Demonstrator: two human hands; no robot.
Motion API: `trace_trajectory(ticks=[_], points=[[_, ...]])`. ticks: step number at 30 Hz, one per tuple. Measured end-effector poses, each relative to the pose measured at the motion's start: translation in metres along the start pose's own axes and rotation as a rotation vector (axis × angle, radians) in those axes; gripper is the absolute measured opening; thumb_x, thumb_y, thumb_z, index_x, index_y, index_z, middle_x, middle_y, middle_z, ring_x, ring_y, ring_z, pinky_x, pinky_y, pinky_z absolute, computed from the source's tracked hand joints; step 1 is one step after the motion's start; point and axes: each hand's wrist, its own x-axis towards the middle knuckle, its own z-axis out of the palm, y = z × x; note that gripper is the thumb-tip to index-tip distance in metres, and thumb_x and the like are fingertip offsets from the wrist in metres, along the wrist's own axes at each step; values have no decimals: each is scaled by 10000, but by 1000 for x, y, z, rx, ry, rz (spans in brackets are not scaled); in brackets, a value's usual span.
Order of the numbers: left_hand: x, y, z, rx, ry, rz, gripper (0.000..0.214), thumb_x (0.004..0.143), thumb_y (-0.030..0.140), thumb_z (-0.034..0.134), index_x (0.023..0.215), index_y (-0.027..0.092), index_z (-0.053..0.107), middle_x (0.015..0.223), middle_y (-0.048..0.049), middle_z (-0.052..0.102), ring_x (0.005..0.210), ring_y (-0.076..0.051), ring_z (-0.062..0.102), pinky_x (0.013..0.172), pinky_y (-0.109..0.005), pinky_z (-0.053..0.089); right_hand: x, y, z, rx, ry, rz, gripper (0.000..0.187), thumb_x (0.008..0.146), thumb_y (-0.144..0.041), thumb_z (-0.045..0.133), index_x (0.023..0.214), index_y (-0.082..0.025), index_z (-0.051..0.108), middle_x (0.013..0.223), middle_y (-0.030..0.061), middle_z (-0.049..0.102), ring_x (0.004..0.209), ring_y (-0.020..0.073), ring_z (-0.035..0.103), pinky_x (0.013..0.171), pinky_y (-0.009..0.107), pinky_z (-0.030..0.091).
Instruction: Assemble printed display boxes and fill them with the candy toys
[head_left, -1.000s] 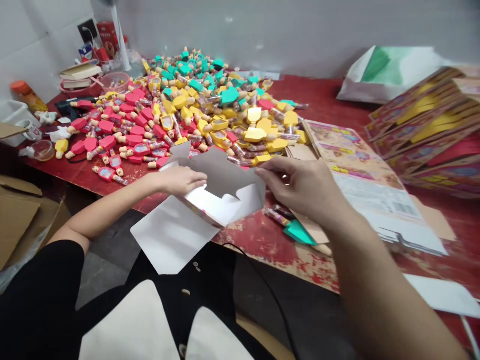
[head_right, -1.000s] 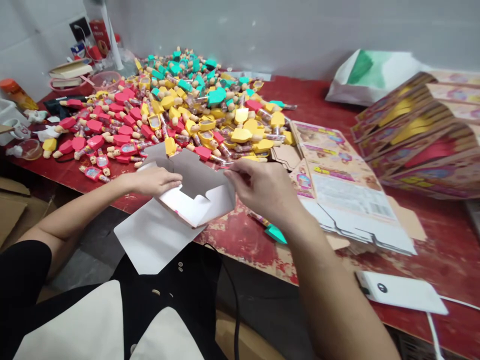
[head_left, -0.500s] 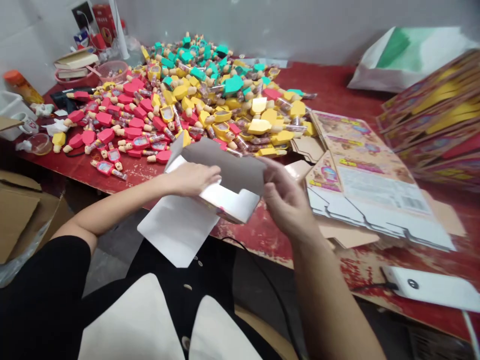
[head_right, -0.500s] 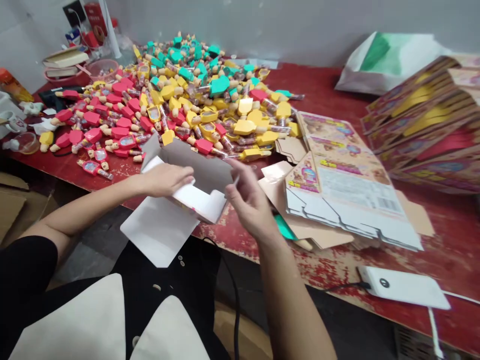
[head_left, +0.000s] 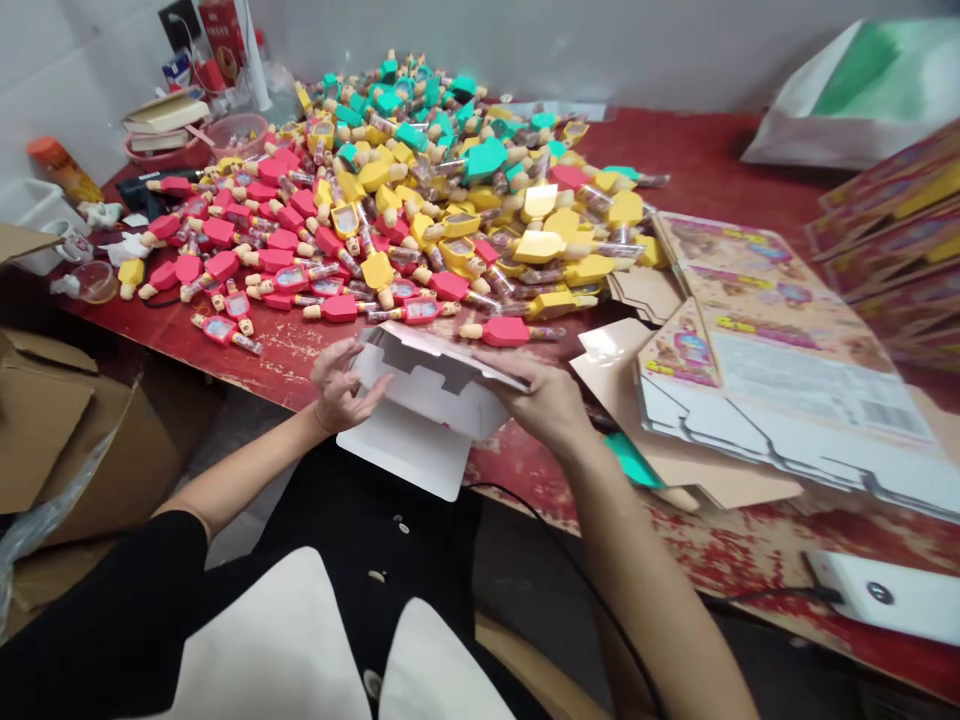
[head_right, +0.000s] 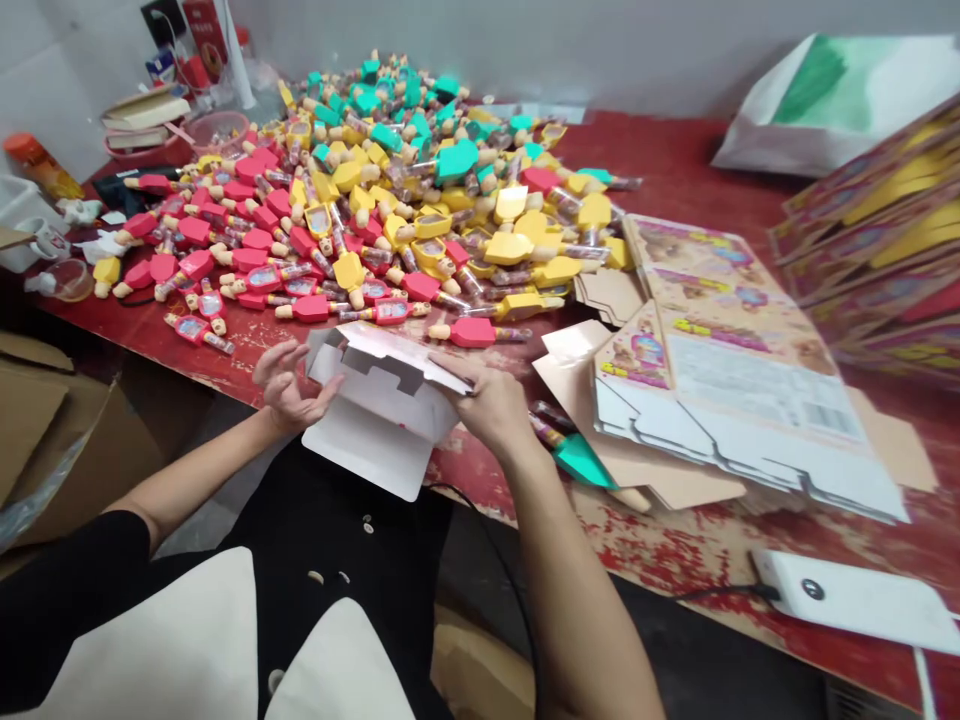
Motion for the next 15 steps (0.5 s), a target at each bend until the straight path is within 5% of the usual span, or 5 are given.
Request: trace_trajectory(ticks=[3,6,8,11,15], points=[[2,-9,1,93,54,42,775,679,545,890,1291,216,548,1519,-157,423,1582,-369,196,1329,-545,204,1,-4,-4,-78,20,-71,391,890,-449,645,1195,-243,778,1163,84,759,1109,309,723,1004,457,560],[1,-24,14,-11,-204,266,610,1018,496,490,1554,227,382,1608,-124,414,1591,-263,273,1335,-476,231,4,-6,1,-111,66,-167,394,880,-363,635,1228,-230,762,1199,89,746,1119,317,722,1024,471,561],[-6,-35,24,-56,-336,466,575,1083,423,274,1634,261,240,1684,-92,312,1601,-233,258,1327,-476,250,7,-5,6,-70,94,-198,424,848,-273,614,1248,-230,750,1252,69,728,1148,303,714,1023,454,571],[-17,-42,31,-91,-378,570,658,1064,563,254,1660,310,134,1749,-59,106,1636,-285,94,1339,-529,158,11,-2,10,-41,104,-173,419,807,-202,598,1184,-228,777,1179,47,756,1067,274,741,962,407,604],[-13,-29,32,-231,-358,360,736,990,643,475,1627,355,247,1741,-52,154,1620,-313,172,1331,-531,170,9,0,15,-136,138,-206,395,886,-241,563,1229,-237,760,1248,53,731,1128,274,721,1014,426,585]])
